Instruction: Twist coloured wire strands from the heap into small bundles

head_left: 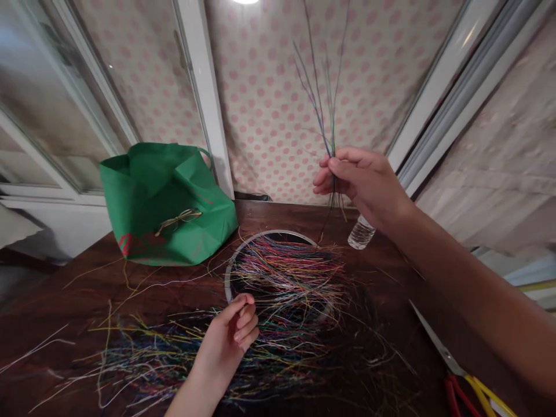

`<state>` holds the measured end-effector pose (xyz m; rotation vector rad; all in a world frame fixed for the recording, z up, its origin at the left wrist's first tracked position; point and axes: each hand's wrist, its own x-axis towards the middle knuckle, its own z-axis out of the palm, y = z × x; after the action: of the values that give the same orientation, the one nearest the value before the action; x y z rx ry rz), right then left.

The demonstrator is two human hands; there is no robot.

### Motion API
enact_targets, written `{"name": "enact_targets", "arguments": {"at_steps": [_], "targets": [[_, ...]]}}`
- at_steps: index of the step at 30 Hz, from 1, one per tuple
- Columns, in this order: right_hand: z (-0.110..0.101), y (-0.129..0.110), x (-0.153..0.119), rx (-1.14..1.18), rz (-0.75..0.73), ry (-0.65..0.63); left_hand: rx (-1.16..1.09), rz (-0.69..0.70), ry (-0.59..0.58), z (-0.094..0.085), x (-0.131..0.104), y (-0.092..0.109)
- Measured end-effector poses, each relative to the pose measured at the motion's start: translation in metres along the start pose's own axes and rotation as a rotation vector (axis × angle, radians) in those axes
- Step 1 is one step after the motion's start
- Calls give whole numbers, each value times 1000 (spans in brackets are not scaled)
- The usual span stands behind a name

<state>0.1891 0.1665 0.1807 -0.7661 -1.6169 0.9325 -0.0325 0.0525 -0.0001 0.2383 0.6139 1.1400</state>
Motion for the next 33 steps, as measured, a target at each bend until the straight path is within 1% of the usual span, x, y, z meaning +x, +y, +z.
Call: {"name": "enact_targets", "arguments": {"at_steps": [4, 7, 10, 13, 15, 17, 19, 21, 24, 26, 29, 33], "targets": [[14, -12, -38, 153, 202, -41, 217, 125, -26, 8, -6, -8], [28, -13, -71, 205, 300, -27, 387, 185, -53, 18, -14, -16], [40, -10, -101, 208, 363, -32, 518, 187, -111, 26, -23, -26], [49, -4, -127, 194, 388, -27, 625, 177, -179, 32, -30, -35], [53, 3, -141, 239, 421, -13, 644, 161, -209, 34, -34, -41], [57, 11, -154, 322, 477, 0, 619, 146, -202, 36, -37, -47], [59, 20, -163, 398, 523, 11, 588, 119, -183, 36, -39, -51], [61, 28, -171, 436, 538, 22, 570, 76, -182, 35, -38, -53], [61, 40, -177, 406, 527, 31, 560, 32, -219, 33, -36, -56], [61, 46, -178, 377, 522, 31, 558, 24, -219, 32, -34, -57], [59, 53, -178, 371, 527, 26, 570, 14, -172, 32, -32, -57], [58, 59, -177, 317, 533, 11, 665, 21, -123, 34, -31, -53]]}}
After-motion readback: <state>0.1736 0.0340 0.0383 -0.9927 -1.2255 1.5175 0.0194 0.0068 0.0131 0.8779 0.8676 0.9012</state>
